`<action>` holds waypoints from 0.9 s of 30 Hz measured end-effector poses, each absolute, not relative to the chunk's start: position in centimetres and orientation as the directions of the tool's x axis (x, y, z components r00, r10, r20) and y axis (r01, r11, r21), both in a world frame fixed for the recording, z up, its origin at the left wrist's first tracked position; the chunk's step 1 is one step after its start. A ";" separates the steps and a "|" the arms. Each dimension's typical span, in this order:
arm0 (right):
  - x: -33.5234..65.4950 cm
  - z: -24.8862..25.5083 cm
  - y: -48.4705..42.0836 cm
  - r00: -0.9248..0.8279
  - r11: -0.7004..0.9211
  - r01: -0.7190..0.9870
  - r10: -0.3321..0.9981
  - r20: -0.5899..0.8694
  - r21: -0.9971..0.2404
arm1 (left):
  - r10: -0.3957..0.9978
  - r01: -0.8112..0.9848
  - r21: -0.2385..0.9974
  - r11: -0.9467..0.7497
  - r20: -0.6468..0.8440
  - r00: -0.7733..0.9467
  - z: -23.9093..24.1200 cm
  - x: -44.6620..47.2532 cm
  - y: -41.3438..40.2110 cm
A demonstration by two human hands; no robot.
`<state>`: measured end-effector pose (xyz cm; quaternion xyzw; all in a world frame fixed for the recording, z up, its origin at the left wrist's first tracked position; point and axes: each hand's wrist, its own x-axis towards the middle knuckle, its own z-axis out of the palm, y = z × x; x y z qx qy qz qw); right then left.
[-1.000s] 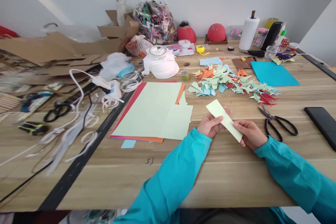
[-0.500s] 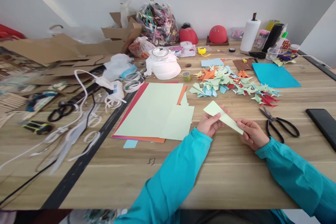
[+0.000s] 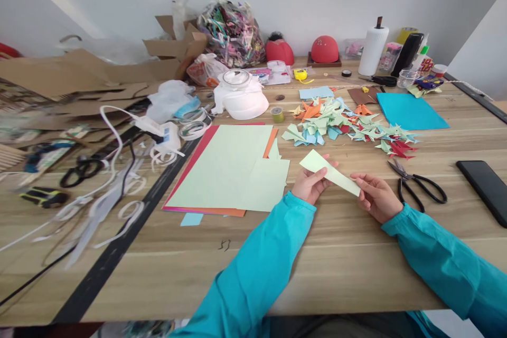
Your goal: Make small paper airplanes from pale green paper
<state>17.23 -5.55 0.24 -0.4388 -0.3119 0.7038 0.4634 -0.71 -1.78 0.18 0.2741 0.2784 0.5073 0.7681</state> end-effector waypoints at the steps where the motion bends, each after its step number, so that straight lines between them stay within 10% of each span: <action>1: 17.2 0.3 -5.5 -0.176 -0.374 -0.381 0.927 -0.331 -0.846 | 0.932 -0.623 0.707 0.335 -0.149 0.331 0.2 -0.8 -1.8; 9: 16.9 0.5 -5.7 -0.109 -0.318 -0.349 0.948 -0.299 -0.881 | 0.939 -0.618 0.722 0.312 -0.135 0.317 0.0 -0.9 -1.8; 17: 16.8 0.5 -6.7 -0.183 0.120 0.005 0.976 0.117 -0.993 | 0.899 -0.541 0.760 0.362 -0.130 0.418 0.4 -0.2 -2.7; 27: 16.6 0.8 -7.2 -0.243 0.133 0.048 0.963 0.118 -0.990 | 0.942 -0.450 0.866 0.218 -0.066 0.330 -0.6 0.6 -2.9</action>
